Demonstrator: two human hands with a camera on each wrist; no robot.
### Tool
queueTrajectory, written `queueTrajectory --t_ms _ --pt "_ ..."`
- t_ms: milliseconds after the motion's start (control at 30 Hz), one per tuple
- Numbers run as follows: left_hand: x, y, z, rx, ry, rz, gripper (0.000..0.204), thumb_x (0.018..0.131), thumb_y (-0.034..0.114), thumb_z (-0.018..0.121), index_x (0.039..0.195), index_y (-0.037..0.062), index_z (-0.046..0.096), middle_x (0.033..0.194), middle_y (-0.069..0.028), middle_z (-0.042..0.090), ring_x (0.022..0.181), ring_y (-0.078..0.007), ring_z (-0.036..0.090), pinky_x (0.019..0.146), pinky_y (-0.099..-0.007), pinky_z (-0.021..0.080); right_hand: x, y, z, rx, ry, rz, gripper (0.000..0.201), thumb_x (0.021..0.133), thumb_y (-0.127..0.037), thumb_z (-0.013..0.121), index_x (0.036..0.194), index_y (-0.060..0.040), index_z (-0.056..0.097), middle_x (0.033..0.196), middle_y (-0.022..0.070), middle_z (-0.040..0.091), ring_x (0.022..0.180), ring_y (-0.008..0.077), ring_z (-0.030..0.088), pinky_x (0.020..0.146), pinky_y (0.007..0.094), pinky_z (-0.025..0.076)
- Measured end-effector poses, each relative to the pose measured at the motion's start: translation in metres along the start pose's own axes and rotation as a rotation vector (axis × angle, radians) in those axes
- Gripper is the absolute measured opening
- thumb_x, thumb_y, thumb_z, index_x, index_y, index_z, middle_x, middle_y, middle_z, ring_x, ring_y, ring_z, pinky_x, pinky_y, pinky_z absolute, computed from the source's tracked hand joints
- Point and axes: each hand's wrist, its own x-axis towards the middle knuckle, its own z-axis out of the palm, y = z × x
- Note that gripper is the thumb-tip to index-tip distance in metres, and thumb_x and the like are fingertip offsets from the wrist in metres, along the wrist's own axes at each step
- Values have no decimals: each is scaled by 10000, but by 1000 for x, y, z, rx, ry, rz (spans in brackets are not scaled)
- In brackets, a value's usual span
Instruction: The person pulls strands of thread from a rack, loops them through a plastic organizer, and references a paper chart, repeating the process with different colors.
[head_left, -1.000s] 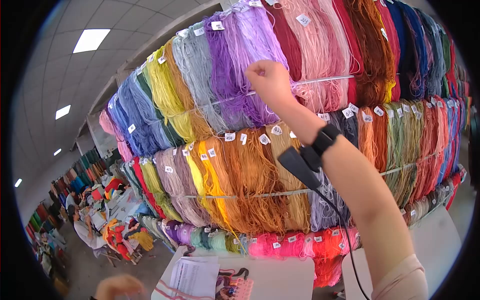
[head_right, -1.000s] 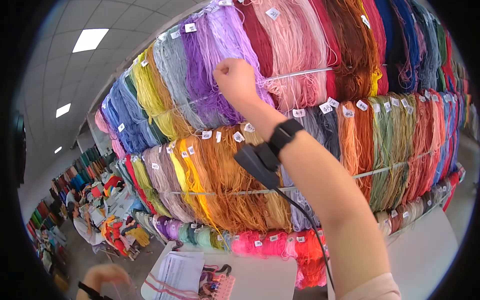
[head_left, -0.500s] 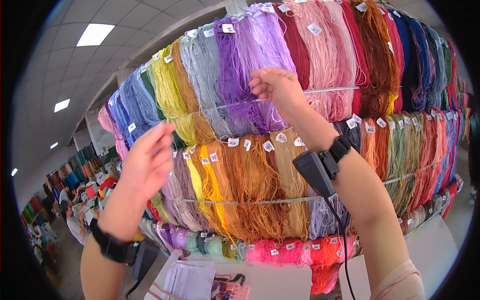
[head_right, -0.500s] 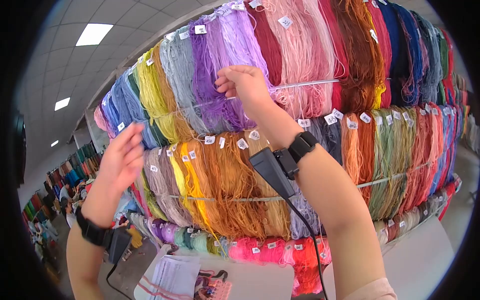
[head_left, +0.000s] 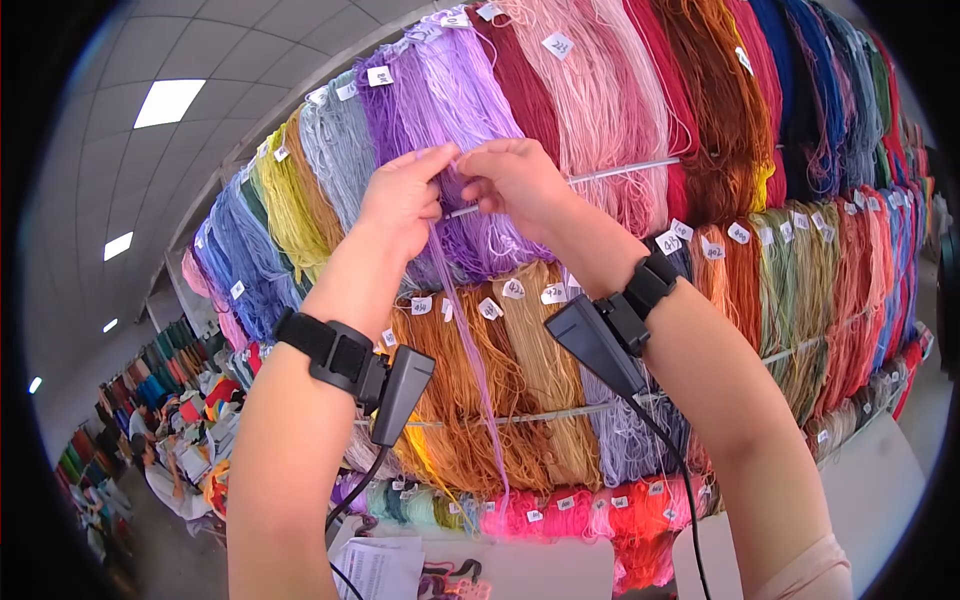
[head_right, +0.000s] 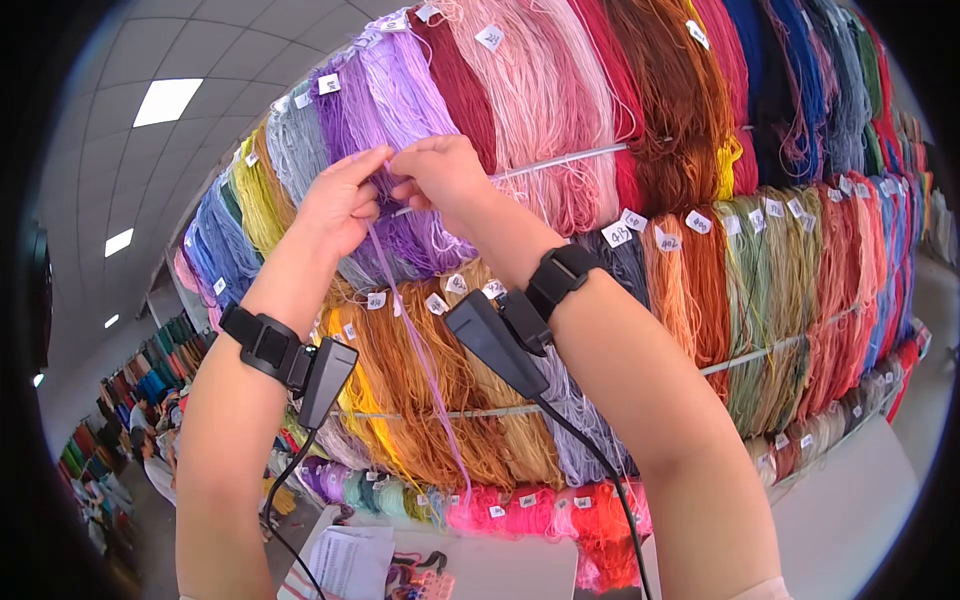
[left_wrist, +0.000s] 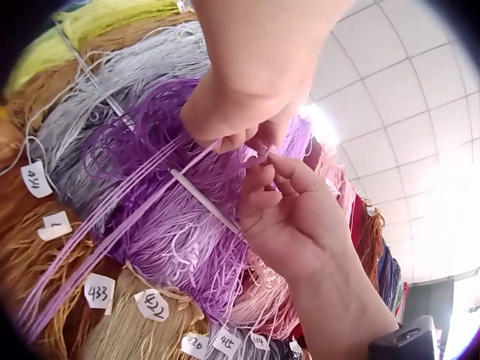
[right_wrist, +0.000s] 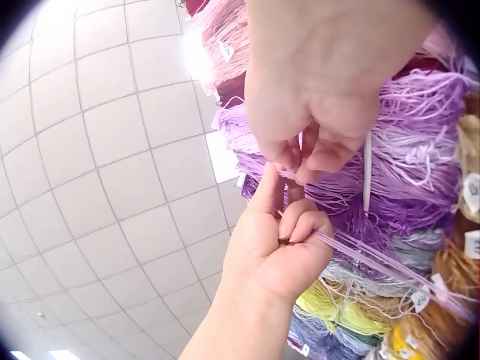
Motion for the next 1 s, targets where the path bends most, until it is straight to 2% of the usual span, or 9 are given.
queueTrajectory --t_ms 100,233,333,533,733,900,1000 --pt "0 1 -7 -91 -41 -47 133 789 163 568 836 39 576 671 21 530 402 -12 287 361 -162 218 -2 3 1 16 18 14 116 739 -127 579 752 -13 563 682 50 571 545 99 537 440 205 395" --pt "-2 2 -8 -78 -66 -38 153 800 165 556 868 28 575 688 23 534 405 -11 282 366 -160 223 -7 -1 11 79 53 12 118 751 -146 586 753 -29 568 670 35 565 565 88 526 477 207 406" --pt "-4 6 -10 -56 -67 -38 151 804 161 550 877 31 571 691 21 534 413 -11 292 369 -159 230 -3 5 9 76 -81 40 118 768 -153 574 759 -35 572 659 30 561 567 88 520 490 215 413" --pt "-6 6 -11 -37 -77 2 123 805 138 544 865 32 562 688 10 528 427 -9 315 372 -156 236 -4 7 10 196 -86 77 105 784 -126 538 816 -44 594 715 46 602 614 101 548 561 217 424" --pt "-6 5 -9 -44 -78 4 111 815 128 528 865 31 550 697 -3 530 441 -9 333 374 -151 240 -3 10 7 247 -81 60 108 768 -103 530 812 -10 564 726 99 601 619 138 572 532 230 438" --pt "-7 3 -8 -46 -69 -18 123 830 143 507 869 32 540 701 -13 530 477 -9 389 374 -147 254 -5 10 5 219 -116 63 121 805 -129 511 862 -39 571 768 87 616 650 129 578 575 230 436" --pt "-11 5 -3 -32 -28 -37 142 842 146 487 915 31 529 674 16 492 404 5 294 354 -134 227 -7 11 4 196 -121 43 130 824 -137 491 873 -38 559 774 88 614 647 126 580 580 229 438"
